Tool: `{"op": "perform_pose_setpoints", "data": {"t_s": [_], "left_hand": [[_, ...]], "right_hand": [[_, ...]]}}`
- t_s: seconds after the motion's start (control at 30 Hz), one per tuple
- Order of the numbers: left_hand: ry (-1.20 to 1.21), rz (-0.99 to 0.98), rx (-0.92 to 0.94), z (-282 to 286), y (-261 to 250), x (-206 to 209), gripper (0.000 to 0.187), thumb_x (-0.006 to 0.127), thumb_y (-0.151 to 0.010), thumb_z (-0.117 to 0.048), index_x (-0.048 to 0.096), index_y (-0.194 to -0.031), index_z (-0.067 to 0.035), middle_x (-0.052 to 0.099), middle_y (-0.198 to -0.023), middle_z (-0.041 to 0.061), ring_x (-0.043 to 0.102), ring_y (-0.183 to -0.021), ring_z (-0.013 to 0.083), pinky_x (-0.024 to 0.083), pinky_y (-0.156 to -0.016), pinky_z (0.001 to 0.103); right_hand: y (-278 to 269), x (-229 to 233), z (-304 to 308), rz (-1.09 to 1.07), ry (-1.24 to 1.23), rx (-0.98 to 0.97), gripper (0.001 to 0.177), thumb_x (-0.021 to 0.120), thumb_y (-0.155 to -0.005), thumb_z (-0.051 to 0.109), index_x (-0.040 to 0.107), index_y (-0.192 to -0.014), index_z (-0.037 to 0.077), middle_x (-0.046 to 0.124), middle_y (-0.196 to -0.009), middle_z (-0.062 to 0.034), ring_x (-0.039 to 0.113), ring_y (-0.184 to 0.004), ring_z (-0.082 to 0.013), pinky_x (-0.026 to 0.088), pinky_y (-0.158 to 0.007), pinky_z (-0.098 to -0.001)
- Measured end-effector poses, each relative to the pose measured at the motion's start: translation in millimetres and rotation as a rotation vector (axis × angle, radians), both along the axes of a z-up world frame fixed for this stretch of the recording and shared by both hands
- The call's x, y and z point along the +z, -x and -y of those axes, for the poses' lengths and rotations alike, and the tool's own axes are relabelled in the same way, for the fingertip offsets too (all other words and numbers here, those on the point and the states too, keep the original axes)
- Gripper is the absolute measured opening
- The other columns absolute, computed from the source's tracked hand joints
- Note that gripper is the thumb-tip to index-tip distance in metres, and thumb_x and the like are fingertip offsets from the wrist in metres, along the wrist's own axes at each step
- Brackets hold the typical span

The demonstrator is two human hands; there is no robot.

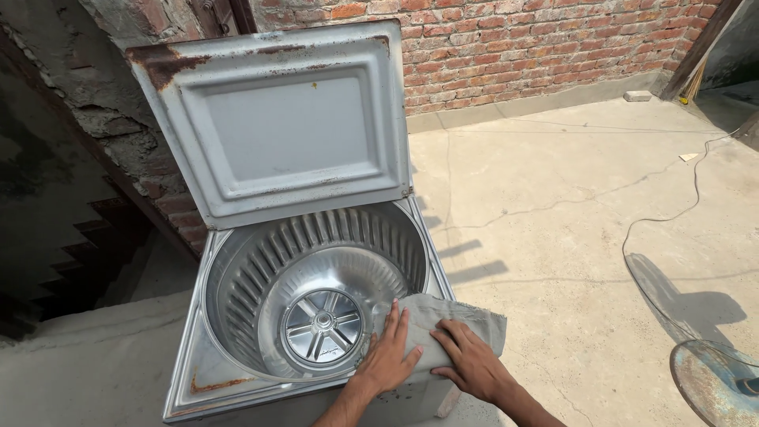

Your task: Cleaning the inner tub and lid of a washing machine with a cloth.

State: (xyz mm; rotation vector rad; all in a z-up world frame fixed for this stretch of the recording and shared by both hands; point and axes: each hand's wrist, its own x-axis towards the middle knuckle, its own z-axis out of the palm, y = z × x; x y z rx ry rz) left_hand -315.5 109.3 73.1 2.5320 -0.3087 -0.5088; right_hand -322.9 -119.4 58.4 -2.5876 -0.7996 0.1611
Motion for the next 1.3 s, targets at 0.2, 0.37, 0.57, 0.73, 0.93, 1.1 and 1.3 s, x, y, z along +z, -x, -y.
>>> {"op": "perform_pose_setpoints", "data": {"t_s": [0.2,0.37,0.57,0.73,0.93,1.1,1.3], "left_hand": [[-0.007,-0.009,0.037,-5.2,12.2,-5.1,0.073,0.049,-0.102,-0.047,0.027,-0.159,-0.008,0.037,-0.159,0.018,0.041,-0.144,0.0360,0.035,-0.118,0.048],[-0.044,-0.122,0.196,-68.4,20.9,20.5,0.057,0.063,-0.095,-0.043,0.056,-0.141,-0.012,0.066,-0.132,0.016,0.061,-0.126,0.0329,0.046,-0.110,0.044],[-0.087,-0.200,0.311,-129.9,26.1,6.8,0.051,0.072,-0.089,-0.040,0.068,-0.131,-0.011,0.072,-0.125,0.015,0.068,-0.122,0.0295,0.051,-0.108,0.040],[-0.155,-0.211,0.265,-111.7,27.1,17.1,0.052,0.068,-0.091,-0.040,0.065,-0.135,-0.013,0.067,-0.132,0.016,0.061,-0.129,0.0328,0.046,-0.113,0.042],[-0.072,-0.172,0.128,-44.3,18.2,10.6,0.062,0.055,-0.096,-0.047,0.048,-0.149,-0.015,0.063,-0.138,0.016,0.057,-0.133,0.0341,0.041,-0.114,0.047],[0.067,-0.083,0.116,-0.1,-17.3,-7.2,0.079,0.063,-0.093,-0.045,0.028,-0.157,-0.014,0.046,-0.154,0.017,0.044,-0.141,0.0378,0.031,-0.116,0.050],[0.436,-0.432,0.294,-2.0,-37.8,-9.2,0.065,0.071,-0.075,-0.030,0.061,-0.136,-0.008,0.072,-0.128,0.016,0.072,-0.117,0.0342,0.053,-0.102,0.042]], "right_hand": [[12.6,-8.2,-22.5,0.192,-0.072,-0.006,0.063,0.079,-0.081,0.032,0.056,-0.128,-0.002,0.052,-0.136,-0.0168,0.045,-0.130,-0.0369,0.038,-0.108,-0.0481],[35.6,-15.0,-96.7,0.350,-0.281,0.015,0.061,0.080,-0.082,0.034,0.058,-0.123,-0.006,0.056,-0.129,-0.0191,0.048,-0.122,-0.0380,0.039,-0.100,-0.0488],[44.6,4.1,-161.1,0.151,-0.226,0.054,0.056,0.074,-0.090,0.040,0.060,-0.122,-0.004,0.057,-0.123,-0.0178,0.050,-0.120,-0.0361,0.039,-0.103,-0.0470],[37.1,-13.8,-131.7,0.323,-0.310,0.129,0.047,0.072,-0.094,0.032,0.062,-0.122,-0.005,0.058,-0.128,-0.0204,0.052,-0.120,-0.0377,0.040,-0.102,-0.0480],[23.9,-3.8,-54.5,0.328,-0.290,0.030,0.035,0.068,-0.093,0.025,0.067,-0.115,-0.003,0.064,-0.124,-0.0194,0.057,-0.117,-0.0370,0.045,-0.101,-0.0471],[0.2,-21.6,2.4,0.400,-0.216,-0.082,0.030,0.064,-0.094,0.023,0.069,-0.108,-0.003,0.066,-0.123,-0.0195,0.060,-0.118,-0.0368,0.047,-0.102,-0.0476],[17.8,46.9,-54.4,0.027,0.184,-0.297,0.038,0.050,-0.094,0.024,0.059,-0.124,0.001,0.055,-0.138,-0.0158,0.049,-0.135,-0.0309,0.036,-0.119,-0.0419]]}}
